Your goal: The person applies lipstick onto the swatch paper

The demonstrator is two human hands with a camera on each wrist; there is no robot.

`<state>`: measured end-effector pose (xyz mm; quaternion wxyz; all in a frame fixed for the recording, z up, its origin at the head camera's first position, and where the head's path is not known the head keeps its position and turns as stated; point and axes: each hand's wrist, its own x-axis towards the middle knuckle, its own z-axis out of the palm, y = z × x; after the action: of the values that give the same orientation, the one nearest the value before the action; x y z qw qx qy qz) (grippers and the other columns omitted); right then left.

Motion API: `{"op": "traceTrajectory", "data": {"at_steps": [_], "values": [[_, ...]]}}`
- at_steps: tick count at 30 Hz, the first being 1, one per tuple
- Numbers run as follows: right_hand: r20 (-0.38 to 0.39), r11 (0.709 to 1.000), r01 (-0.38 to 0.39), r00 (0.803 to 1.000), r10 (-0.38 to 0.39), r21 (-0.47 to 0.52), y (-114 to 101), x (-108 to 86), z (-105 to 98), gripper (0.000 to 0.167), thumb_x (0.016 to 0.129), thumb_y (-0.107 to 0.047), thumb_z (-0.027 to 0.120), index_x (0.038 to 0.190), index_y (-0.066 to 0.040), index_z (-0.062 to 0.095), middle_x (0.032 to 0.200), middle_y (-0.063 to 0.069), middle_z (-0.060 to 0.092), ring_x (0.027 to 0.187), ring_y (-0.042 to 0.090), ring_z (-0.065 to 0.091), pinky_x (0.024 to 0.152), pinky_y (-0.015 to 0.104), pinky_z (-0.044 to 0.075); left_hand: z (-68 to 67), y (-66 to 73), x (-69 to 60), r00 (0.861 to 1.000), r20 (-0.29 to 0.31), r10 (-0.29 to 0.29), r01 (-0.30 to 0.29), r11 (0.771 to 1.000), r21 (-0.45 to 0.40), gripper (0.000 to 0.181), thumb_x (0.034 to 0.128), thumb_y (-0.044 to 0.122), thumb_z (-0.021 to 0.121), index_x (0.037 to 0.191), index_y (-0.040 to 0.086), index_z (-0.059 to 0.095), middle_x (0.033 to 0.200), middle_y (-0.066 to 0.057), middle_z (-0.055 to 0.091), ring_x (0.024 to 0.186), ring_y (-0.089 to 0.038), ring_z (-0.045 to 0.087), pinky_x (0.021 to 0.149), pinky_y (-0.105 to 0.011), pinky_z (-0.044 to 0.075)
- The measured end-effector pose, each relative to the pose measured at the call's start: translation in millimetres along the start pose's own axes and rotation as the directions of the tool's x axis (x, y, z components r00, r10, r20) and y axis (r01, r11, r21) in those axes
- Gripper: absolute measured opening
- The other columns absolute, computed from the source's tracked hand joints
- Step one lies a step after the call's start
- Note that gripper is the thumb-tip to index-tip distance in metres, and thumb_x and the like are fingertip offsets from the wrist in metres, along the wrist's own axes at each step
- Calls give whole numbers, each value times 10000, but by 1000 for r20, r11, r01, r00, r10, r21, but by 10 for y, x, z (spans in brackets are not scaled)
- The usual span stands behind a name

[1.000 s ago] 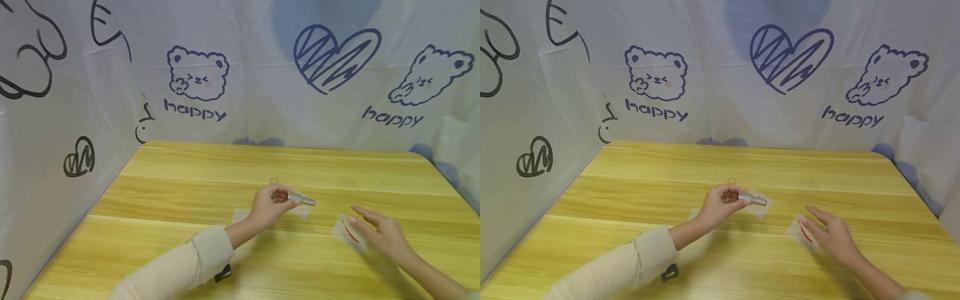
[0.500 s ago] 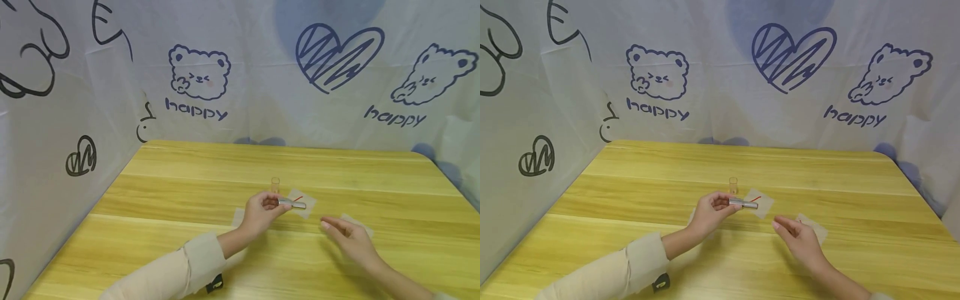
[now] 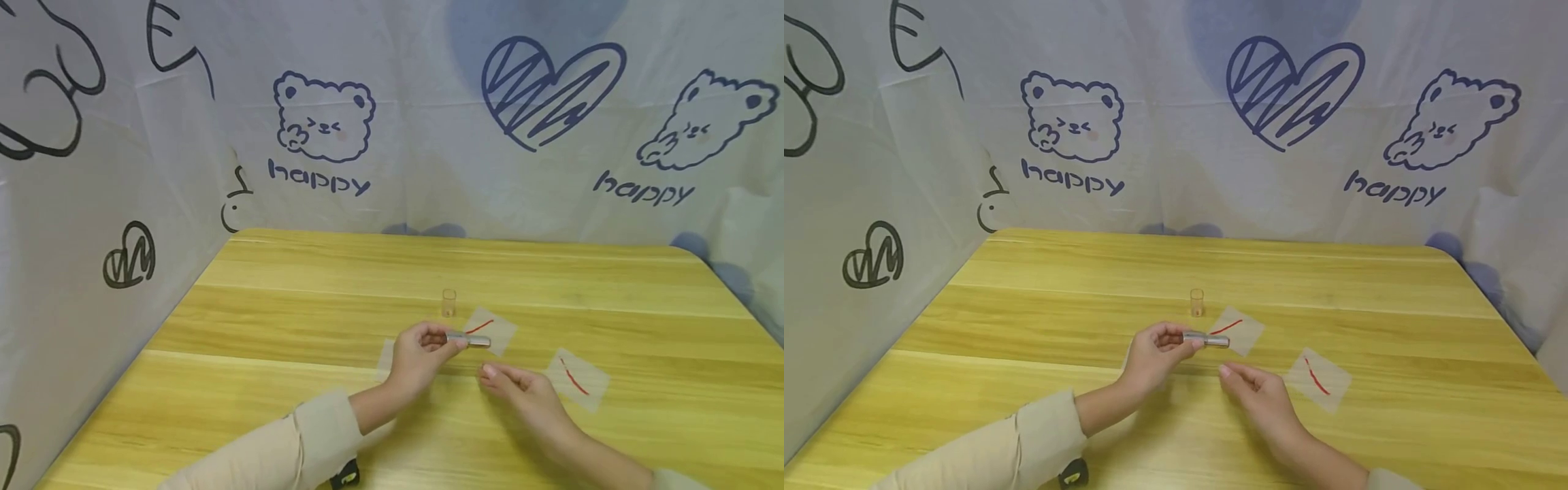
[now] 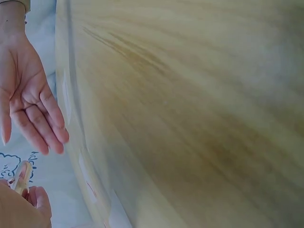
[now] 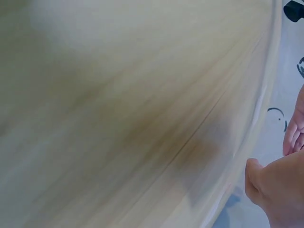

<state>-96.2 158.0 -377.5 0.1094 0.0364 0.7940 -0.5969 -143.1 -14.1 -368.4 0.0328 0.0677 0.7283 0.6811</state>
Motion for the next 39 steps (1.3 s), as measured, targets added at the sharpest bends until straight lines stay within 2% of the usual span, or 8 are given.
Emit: {"op": "traceTrajectory", "data": {"at_steps": [6, 13, 22, 27, 32, 37, 39], "values": [[-14, 996, -23, 1000, 25, 88, -53, 34, 140, 549, 950, -370, 496, 1265, 79, 494, 1263, 209, 564, 1155, 302, 571, 1030, 421, 411, 2, -10, -25, 999, -18, -31, 31, 999, -7, 297, 800, 146, 727, 991, -52, 616, 925, -138, 656, 779, -99, 589, 682, -173, 533], [-40, 973, -41, 998, 51, 227, -99, 75, 257, 540, 953, -326, 505, 1280, 100, 456, 1307, 227, 513, 1194, 317, 536, 978, 314, 458, 20, -32, -37, 998, -33, -45, 44, 999, -16, 291, 797, 133, 729, 973, -68, 614, 902, -144, 658, 757, -83, 580, 668, -156, 524], [-78, 956, -60, 993, 85, 286, -153, 115, 331, 503, 954, -330, 505, 1264, 66, 490, 1321, 189, 515, 1212, 297, 525, 975, 284, 459, 9, -62, -36, 997, -35, -71, 70, 996, -49, 305, 804, 117, 720, 997, -88, 602, 892, -160, 662, 734, -77, 585, 652, -154, 525], [-105, 951, -55, 990, 91, 304, -155, 139, 344, 448, 961, -291, 497, 1250, 51, 510, 1302, 173, 540, 1186, 265, 551, 960, 249, 468, 4, -85, -41, 998, -37, -57, 56, 997, -44, 305, 793, 101, 726, 990, -97, 605, 909, -186, 666, 753, -88, 598, 663, -154, 528], [-141, 956, -39, 986, 83, 290, -150, 146, 329, 445, 955, -291, 513, 1254, 39, 516, 1274, 164, 566, 1154, 228, 575, 983, 279, 455, 8, -115, -57, 999, -19, -42, 41, 999, -34, 289, 782, 80, 733, 970, -102, 611, 918, -205, 668, 773, -112, 621, 679, -174, 548], [-177, 989, 34, 984, -8, 146, -149, 132, 281, 482, 939, -329, 540, 1273, 18, 516, 1297, 160, 550, 1188, 282, 545, 1051, 413, 397, 7, -149, -81, 1000, 5, -4, 4, 1000, 14, 280, 760, 71, 750, 951, -91, 626, 935, -207, 673, 836, -207, 660, 726, -188, 557], [-187, 995, 62, 981, -47, 77, -154, 126, 256, 480, 935, -327, 548, 1273, 12, 520, 1285, 162, 563, 1002, 247, 629, 1017, 411, 440, 8, -161, -97, 1000, 19, 9, -10, 999, 31, 272, 756, 66, 751, 949, -82, 629, 940, -197, 673, 857, -231, 663, 741, -192, 557]]}}
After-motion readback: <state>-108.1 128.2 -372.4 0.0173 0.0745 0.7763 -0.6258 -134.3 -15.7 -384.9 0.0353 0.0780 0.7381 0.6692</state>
